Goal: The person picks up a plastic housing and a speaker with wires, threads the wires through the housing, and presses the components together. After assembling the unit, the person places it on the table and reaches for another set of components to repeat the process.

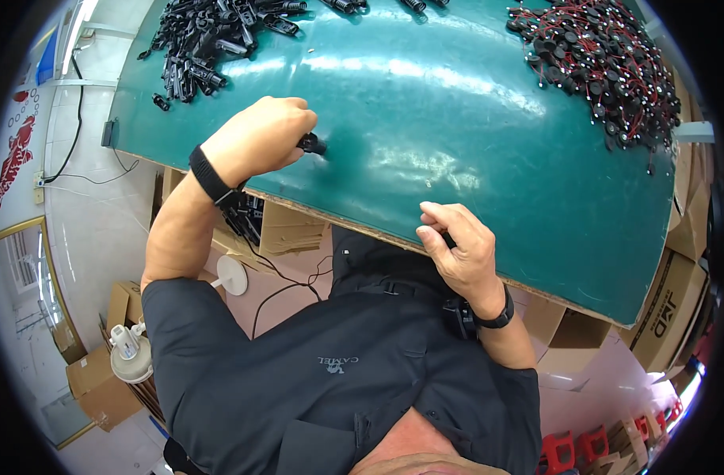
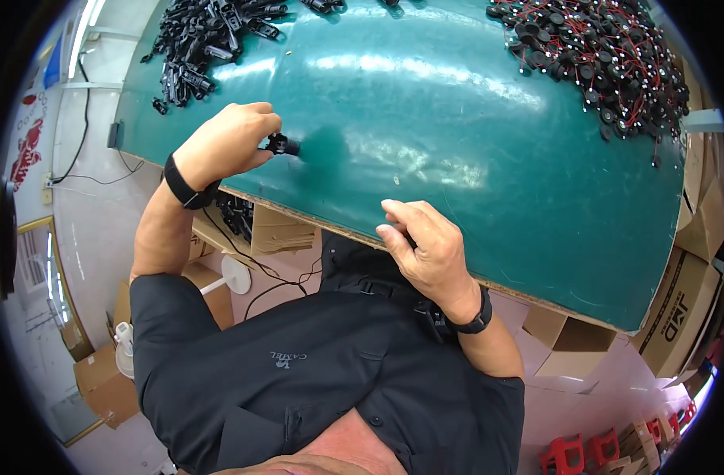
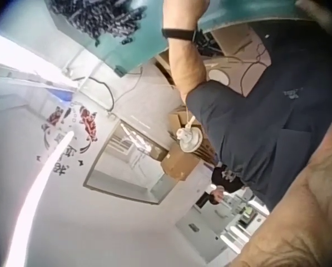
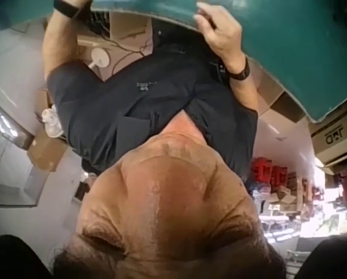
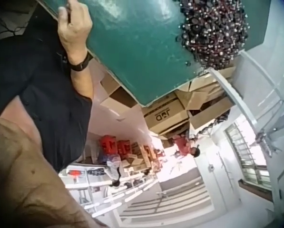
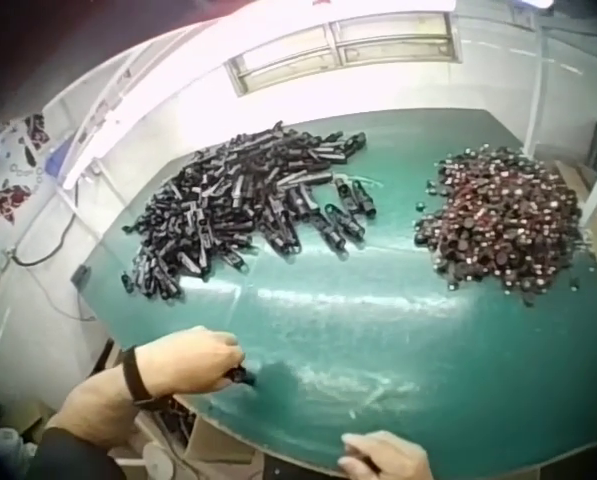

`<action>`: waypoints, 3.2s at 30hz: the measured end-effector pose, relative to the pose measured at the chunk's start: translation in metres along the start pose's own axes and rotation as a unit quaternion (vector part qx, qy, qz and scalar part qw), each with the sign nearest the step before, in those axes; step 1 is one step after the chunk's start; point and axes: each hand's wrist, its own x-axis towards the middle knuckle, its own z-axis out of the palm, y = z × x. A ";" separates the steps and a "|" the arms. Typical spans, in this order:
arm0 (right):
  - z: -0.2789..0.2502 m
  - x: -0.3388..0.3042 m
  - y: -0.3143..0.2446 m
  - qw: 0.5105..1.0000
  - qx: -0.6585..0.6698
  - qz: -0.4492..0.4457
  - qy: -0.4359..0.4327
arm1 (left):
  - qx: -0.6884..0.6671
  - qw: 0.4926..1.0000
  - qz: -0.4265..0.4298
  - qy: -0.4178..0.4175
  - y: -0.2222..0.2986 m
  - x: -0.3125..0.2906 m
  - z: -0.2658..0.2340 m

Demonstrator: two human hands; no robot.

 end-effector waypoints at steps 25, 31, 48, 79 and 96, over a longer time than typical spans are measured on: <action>0.005 -0.001 -0.002 1.000 0.010 -0.007 -0.010 | -0.308 0.847 -0.363 0.237 -0.089 -0.230 0.183; 0.002 -0.001 -0.001 1.000 -0.007 -0.007 -0.023 | -0.189 0.847 -0.352 0.351 -0.140 -0.204 0.191; -0.101 0.082 0.013 0.968 -0.233 0.018 0.089 | -0.103 0.927 -0.197 0.303 -0.174 -0.012 0.109; -0.107 0.066 0.019 0.987 0.049 0.130 0.081 | -0.045 0.966 -0.049 0.250 -0.028 -0.007 0.066; -0.058 0.045 0.016 0.981 -0.176 -0.045 0.069 | -0.312 0.905 -0.008 0.290 0.073 -0.012 0.087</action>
